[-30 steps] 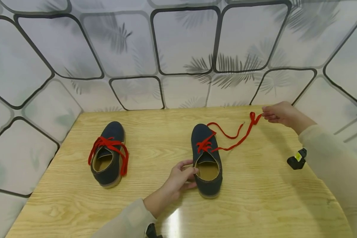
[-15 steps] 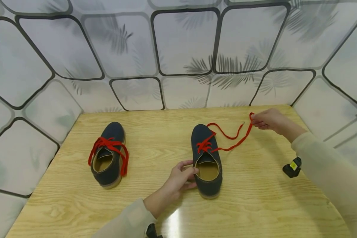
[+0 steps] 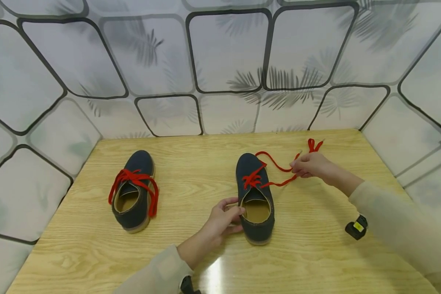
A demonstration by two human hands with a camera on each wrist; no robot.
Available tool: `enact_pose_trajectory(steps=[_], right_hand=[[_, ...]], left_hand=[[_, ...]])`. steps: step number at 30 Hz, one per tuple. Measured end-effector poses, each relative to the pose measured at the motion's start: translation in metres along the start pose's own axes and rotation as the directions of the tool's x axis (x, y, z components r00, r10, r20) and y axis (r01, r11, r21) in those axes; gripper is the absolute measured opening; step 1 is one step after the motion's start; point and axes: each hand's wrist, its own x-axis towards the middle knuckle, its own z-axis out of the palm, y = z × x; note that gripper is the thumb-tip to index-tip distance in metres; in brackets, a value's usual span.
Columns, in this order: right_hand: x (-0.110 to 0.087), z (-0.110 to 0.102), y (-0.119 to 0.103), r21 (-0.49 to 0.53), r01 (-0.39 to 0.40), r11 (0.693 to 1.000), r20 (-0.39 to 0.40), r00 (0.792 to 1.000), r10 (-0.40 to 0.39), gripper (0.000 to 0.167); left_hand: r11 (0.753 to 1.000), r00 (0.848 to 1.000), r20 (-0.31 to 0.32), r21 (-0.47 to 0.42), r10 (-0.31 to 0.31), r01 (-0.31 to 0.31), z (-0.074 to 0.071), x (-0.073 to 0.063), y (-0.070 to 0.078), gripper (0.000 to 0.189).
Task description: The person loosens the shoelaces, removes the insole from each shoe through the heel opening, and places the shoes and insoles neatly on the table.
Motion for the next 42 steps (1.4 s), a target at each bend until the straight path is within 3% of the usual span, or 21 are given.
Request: enact_pose_trajectory(steps=[6, 10, 13, 17, 19, 21, 24, 26, 28, 29, 31, 34, 42], right_hand=[[-0.012, 0.027, -0.015, -0.023, 0.072, 0.997, -0.011, 0.997, -0.072, 0.044], [-0.022, 0.045, -0.026, -0.112, 0.146, 0.983, -0.068, 0.986, -0.154, 0.037], [-0.030, 0.059, -0.031, -0.217, 0.209, 0.954, -0.122, 0.963, -0.239, 0.033], [-0.040, 0.080, -0.035, -0.351, 0.302, 0.886, -0.173, 0.909, -0.379, 0.035], [-0.044, 0.089, -0.035, -0.438, 0.361, 0.823, -0.187, 0.859, -0.477, 0.038], [-0.046, 0.097, -0.034, -0.546, 0.430, 0.719, -0.182, 0.777, -0.603, 0.042], [-0.047, 0.107, -0.032, -0.718, 0.492, 0.492, -0.130, 0.600, -0.790, 0.047], [-0.046, 0.112, -0.031, -0.796, 0.493, 0.351, -0.079, 0.490, -0.868, 0.047], [-0.045, 0.116, -0.030, -0.834, 0.487, 0.260, -0.033, 0.426, -0.904, 0.044], [-0.045, 0.117, -0.029, -0.840, 0.490, 0.235, -0.016, 0.410, -0.912, 0.041], [-0.045, 0.120, -0.028, -0.852, 0.484, 0.201, 0.008, 0.396, -0.918, 0.037], [-0.045, 0.123, -0.026, -0.858, 0.477, 0.191, 0.022, 0.406, -0.914, 0.032], [-0.041, 0.129, -0.034, -0.905, 0.382, 0.190, 0.043, 0.525, -0.850, 0.019]], left_hand=[[1.000, 1.000, 0.006, 0.000, 0.002, -0.002, -0.001, 0.001, -0.001, 0.054], [1.000, 1.000, 0.008, 0.001, 0.009, -0.009, 0.000, 0.002, -0.001, 0.055], [1.000, 1.000, 0.010, 0.003, 0.016, -0.016, 0.000, 0.002, -0.001, 0.055], [1.000, 1.000, 0.015, 0.006, 0.023, -0.023, 0.000, 0.003, -0.001, 0.055], [1.000, 1.000, 0.018, 0.008, 0.023, -0.023, 0.000, 0.004, -0.001, 0.054], [1.000, 1.000, 0.021, 0.010, 0.023, -0.023, 0.000, 0.003, 0.000, 0.054], [1.000, 1.000, 0.023, 0.010, 0.021, -0.021, 0.000, 0.004, 0.000, 0.054], [1.000, 1.000, 0.023, 0.010, 0.021, -0.021, 0.000, 0.003, -0.001, 0.053], [1.000, 1.000, 0.022, 0.011, 0.019, -0.020, 0.000, 0.003, -0.001, 0.053], [1.000, 1.000, 0.022, 0.014, 0.019, -0.019, 0.000, 0.003, -0.001, 0.053], [1.000, 1.000, 0.023, 0.017, 0.018, -0.018, 0.000, 0.002, -0.001, 0.053], [1.000, 1.000, 0.024, 0.020, 0.012, -0.012, 0.000, 0.003, -0.002, 0.053], [1.000, 1.000, 0.020, 0.000, 0.018, -0.019, 0.000, 0.002, -0.002, 0.054]])
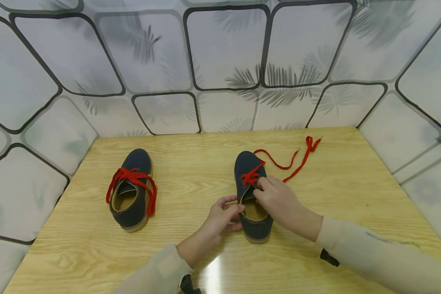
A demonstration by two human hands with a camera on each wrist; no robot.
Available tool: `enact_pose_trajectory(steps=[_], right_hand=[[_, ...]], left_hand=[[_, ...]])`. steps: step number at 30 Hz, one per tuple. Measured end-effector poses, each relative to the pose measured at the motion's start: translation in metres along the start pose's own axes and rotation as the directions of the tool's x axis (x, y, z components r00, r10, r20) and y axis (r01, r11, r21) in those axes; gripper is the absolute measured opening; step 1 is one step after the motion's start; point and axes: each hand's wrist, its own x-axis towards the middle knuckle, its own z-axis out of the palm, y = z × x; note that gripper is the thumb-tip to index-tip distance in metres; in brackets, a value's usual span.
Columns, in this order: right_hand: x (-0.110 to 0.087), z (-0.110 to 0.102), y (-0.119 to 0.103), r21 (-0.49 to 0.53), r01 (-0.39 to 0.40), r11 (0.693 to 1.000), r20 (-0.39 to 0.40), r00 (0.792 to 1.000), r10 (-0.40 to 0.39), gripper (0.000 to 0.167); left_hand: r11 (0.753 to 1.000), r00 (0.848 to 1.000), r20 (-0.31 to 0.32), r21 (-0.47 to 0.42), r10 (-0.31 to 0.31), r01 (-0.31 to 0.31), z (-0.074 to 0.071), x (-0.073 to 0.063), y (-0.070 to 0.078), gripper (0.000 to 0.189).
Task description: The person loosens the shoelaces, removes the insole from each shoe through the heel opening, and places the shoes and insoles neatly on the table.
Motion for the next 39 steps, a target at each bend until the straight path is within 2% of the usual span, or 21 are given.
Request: enact_pose_trajectory(steps=[5, 8, 11, 14, 17, 23, 28, 31, 34, 37, 39], right_hand=[[0.004, 0.003, 0.000, -0.024, 0.021, 0.999, 0.003, 1.000, -0.020, 0.010], [0.004, 0.007, 0.002, -0.046, 0.069, 0.997, -0.044, 0.997, -0.071, 0.010], [0.003, 0.011, 0.005, -0.078, 0.127, 0.989, -0.099, 0.986, -0.134, 0.003], [0.002, 0.015, 0.009, -0.109, 0.172, 0.979, -0.145, 0.972, -0.187, 0.022], [0.002, 0.017, 0.012, -0.119, 0.187, 0.975, -0.175, 0.963, -0.206, 0.038], [0.000, 0.022, 0.017, -0.027, 0.146, 0.989, -0.266, 0.953, -0.148, 0.031], [-0.001, 0.024, 0.016, -0.064, 0.079, 0.995, -0.295, 0.951, -0.094, 0.032], [0.000, 0.024, 0.015, -0.120, 0.040, 0.992, -0.278, 0.958, -0.072, 0.036], [0.000, 0.022, 0.014, -0.140, 0.014, 0.990, -0.205, 0.978, -0.043, 0.037], [0.000, 0.017, 0.015, -0.081, -0.003, 0.997, -0.121, 0.993, -0.007, 0.029], [0.000, 0.013, 0.016, -0.022, -0.019, 1.000, -0.079, 0.997, 0.018, 0.032]], left_hand=[[1.000, 1.000, 0.000, 0.004, 0.010, -0.010, 0.002, -0.003, 0.001, 0.054], [1.000, 1.000, -0.006, 0.007, 0.015, -0.015, 0.003, -0.004, 0.002, 0.054], [1.000, 1.000, -0.012, 0.012, 0.016, -0.016, 0.003, -0.005, 0.002, 0.054], [1.000, 1.000, -0.012, 0.014, 0.015, -0.015, 0.003, -0.005, 0.002, 0.054], [1.000, 1.000, -0.005, 0.015, 0.016, -0.016, 0.002, -0.004, 0.002, 0.054], [0.999, 1.000, -0.003, 0.024, 0.024, -0.024, 0.003, -0.004, 0.002, 0.055], [0.999, 0.999, -0.010, 0.018, 0.040, -0.040, 0.005, -0.005, 0.001, 0.056], [0.999, 0.999, -0.018, 0.020, 0.043, -0.042, 0.005, -0.005, 0.001, 0.056], [0.999, 0.999, -0.028, 0.021, 0.043, -0.043, 0.005, -0.005, 0.001, 0.056], [0.997, 0.996, -0.047, 0.022, 0.077, -0.076, 0.006, -0.004, 0.000, 0.054], [0.989, 0.988, -0.066, 0.049, 0.141, -0.138, 0.006, -0.004, -0.002, 0.053]])
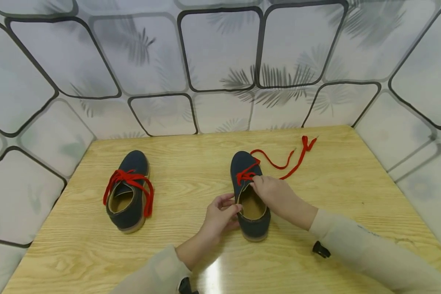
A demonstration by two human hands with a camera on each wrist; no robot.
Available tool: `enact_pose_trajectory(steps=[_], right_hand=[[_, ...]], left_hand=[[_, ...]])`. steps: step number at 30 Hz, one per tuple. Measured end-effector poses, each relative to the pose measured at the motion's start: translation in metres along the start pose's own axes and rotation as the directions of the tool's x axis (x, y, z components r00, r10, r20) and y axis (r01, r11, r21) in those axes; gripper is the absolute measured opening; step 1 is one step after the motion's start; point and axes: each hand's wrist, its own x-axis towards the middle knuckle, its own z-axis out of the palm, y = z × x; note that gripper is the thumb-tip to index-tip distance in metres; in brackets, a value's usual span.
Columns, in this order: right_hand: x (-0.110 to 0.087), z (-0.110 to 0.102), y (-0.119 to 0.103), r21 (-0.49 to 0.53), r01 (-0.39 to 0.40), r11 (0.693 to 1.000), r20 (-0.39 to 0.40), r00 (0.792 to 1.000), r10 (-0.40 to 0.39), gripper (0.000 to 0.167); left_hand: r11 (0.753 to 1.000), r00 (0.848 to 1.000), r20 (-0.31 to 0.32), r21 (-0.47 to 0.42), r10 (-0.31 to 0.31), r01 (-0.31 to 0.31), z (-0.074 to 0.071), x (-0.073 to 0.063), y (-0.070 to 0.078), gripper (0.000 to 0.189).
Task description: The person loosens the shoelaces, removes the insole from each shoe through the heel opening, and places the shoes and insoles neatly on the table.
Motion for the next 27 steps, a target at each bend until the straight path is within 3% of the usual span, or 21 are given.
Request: enact_pose_trajectory(steps=[2, 4, 6, 9, 10, 12, 14, 16, 19, 21, 22, 23, 24, 26, 27], right_hand=[[0.001, -0.003, 0.000, 0.047, -0.017, 0.999, 0.031, 0.999, 0.015, 0.039], [0.002, -0.004, 0.000, 0.067, -0.028, 0.997, 0.050, 0.998, 0.025, 0.050], [0.002, -0.004, 0.000, 0.071, -0.033, 0.997, 0.065, 0.997, 0.028, 0.057], [0.002, -0.005, 0.001, 0.070, -0.033, 0.997, 0.068, 0.997, 0.029, 0.059], [0.002, -0.006, 0.001, 0.072, -0.029, 0.997, 0.068, 0.997, 0.024, 0.058], [0.002, -0.006, 0.001, 0.074, -0.022, 0.997, 0.076, 0.997, 0.016, 0.054], [0.003, -0.007, 0.001, 0.077, -0.019, 0.997, 0.087, 0.996, 0.012, 0.040], [0.003, -0.007, 0.001, 0.081, -0.026, 0.996, 0.104, 0.994, 0.017, 0.025], [0.003, -0.008, 0.001, 0.092, -0.053, 0.994, 0.127, 0.991, 0.041, 0.018], [0.003, -0.009, 0.001, 0.101, -0.074, 0.992, 0.139, 0.989, 0.060, 0.017], [0.003, -0.009, 0.001, 0.105, -0.081, 0.991, 0.140, 0.988, 0.066, 0.017], [0.002, -0.009, 0.001, 0.112, -0.088, 0.990, 0.143, 0.987, 0.072, 0.017], [0.002, -0.009, 0.000, 0.115, -0.091, 0.989, 0.144, 0.987, 0.074, 0.017], [0.003, -0.010, 0.000, 0.128, -0.099, 0.987, 0.143, 0.986, 0.080, 0.017], [0.003, -0.010, 0.000, 0.139, -0.104, 0.985, 0.147, 0.986, 0.084, 0.017]], left_hand=[[0.993, 0.994, -0.025, 0.052, 0.103, -0.102, -0.001, 0.000, -0.002, 0.051], [0.967, 0.974, -0.036, 0.135, 0.222, -0.215, -0.002, -0.001, -0.003, 0.049], [0.915, 0.938, -0.024, 0.229, 0.345, -0.331, -0.003, -0.002, -0.004, 0.047], [0.795, 0.856, 0.027, 0.357, 0.517, -0.491, -0.004, -0.003, -0.005, 0.041], [0.740, 0.819, 0.056, 0.397, 0.571, -0.544, -0.005, -0.003, -0.005, 0.038], [0.603, 0.725, 0.124, 0.473, 0.677, -0.643, -0.006, -0.002, -0.005, 0.032], [0.435, 0.613, 0.208, 0.538, 0.762, -0.722, -0.008, 0.000, -0.004, 0.025], [0.248, 0.488, 0.299, 0.583, 0.820, -0.774, -0.010, 0.002, -0.002, 0.021], [-0.026, 0.302, 0.431, 0.606, 0.850, -0.795, -0.011, 0.007, 0.005, 0.019], [-0.183, 0.194, 0.520, 0.587, 0.832, -0.789, -0.012, 0.010, 0.010, 0.018], [-0.251, 0.148, 0.565, 0.566, 0.811, -0.786, -0.012, 0.011, 0.014, 0.018], [-0.313, 0.111, 0.616, 0.538, 0.780, -0.782, -0.012, 0.012, 0.018, 0.018], [-0.363, 0.084, 0.666, 0.502, 0.741, -0.785, -0.013, 0.013, 0.022, 0.018], [-0.444, 0.060, 0.773, 0.424, 0.632, -0.789, -0.013, 0.014, 0.032, 0.016], [-0.478, 0.060, 0.826, 0.382, 0.561, -0.791, -0.013, 0.014, 0.038, 0.013]])
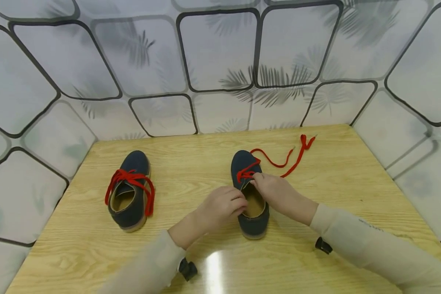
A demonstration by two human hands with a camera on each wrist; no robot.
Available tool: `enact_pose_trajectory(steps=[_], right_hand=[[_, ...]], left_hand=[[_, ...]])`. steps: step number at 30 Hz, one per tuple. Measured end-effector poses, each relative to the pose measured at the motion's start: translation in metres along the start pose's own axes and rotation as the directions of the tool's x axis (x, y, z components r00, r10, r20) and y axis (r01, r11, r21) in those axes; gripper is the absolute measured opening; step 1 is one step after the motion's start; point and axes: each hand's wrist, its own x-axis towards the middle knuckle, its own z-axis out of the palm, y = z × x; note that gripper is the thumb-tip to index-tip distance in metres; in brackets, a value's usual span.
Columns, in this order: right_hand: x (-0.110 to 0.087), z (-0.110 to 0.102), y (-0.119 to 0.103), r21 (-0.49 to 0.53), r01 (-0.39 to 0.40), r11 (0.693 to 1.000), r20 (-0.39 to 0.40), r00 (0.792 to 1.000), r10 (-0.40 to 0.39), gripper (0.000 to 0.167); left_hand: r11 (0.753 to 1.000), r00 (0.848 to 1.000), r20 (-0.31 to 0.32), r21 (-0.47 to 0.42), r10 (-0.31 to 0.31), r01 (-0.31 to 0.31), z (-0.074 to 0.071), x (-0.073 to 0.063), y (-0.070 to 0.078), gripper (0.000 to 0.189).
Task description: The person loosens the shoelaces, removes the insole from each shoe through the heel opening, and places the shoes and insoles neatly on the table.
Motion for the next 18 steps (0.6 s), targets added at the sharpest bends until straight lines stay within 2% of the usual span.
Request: enact_pose_trajectory(steps=[1, 2, 3, 5, 7, 10, 12, 15, 18], right_hand=[[0.001, 0.000, 0.000, 0.006, -0.003, 1.000, 0.007, 1.000, 0.003, 0.017], [0.001, -0.001, 0.001, 0.015, -0.007, 1.000, 0.016, 1.000, 0.007, 0.017], [0.002, -0.001, 0.001, 0.025, -0.011, 1.000, 0.026, 1.000, 0.010, 0.017], [0.002, -0.002, 0.001, 0.043, -0.017, 0.999, 0.055, 0.998, 0.015, 0.020], [0.003, -0.003, 0.001, 0.057, -0.017, 0.998, 0.083, 0.997, 0.012, 0.029], [0.004, -0.004, 0.002, 0.078, -0.017, 0.997, 0.095, 0.995, 0.010, 0.028], [0.005, -0.005, 0.003, 0.087, -0.026, 0.996, 0.096, 0.995, 0.017, 0.020], [0.007, -0.009, 0.004, 0.103, -0.059, 0.993, 0.120, 0.992, 0.047, 0.016], [0.010, -0.011, 0.004, 0.124, -0.088, 0.988, 0.152, 0.986, 0.069, 0.015]], left_hand=[[0.999, 0.996, 0.079, 0.015, 0.051, -0.052, -0.004, 0.003, -0.003, 0.011], [0.994, 0.981, 0.165, 0.030, 0.097, -0.104, -0.008, 0.006, -0.006, 0.009], [0.987, 0.959, 0.247, 0.044, 0.142, -0.157, -0.011, 0.009, -0.009, 0.007], [0.961, 0.890, 0.397, 0.066, 0.222, -0.269, -0.018, 0.015, -0.013, 0.007], [0.930, 0.811, 0.510, 0.057, 0.286, -0.364, -0.023, 0.022, -0.015, 0.011], [0.906, 0.712, 0.612, -0.016, 0.344, -0.424, -0.023, 0.033, -0.016, 0.015], [0.900, 0.662, 0.657, -0.058, 0.360, -0.432, -0.020, 0.042, -0.017, 0.016], [0.896, 0.598, 0.708, -0.109, 0.375, -0.431, -0.012, 0.054, -0.018, 0.017], [0.884, 0.544, 0.747, -0.124, 0.382, -0.451, -0.003, 0.061, -0.020, 0.018]])
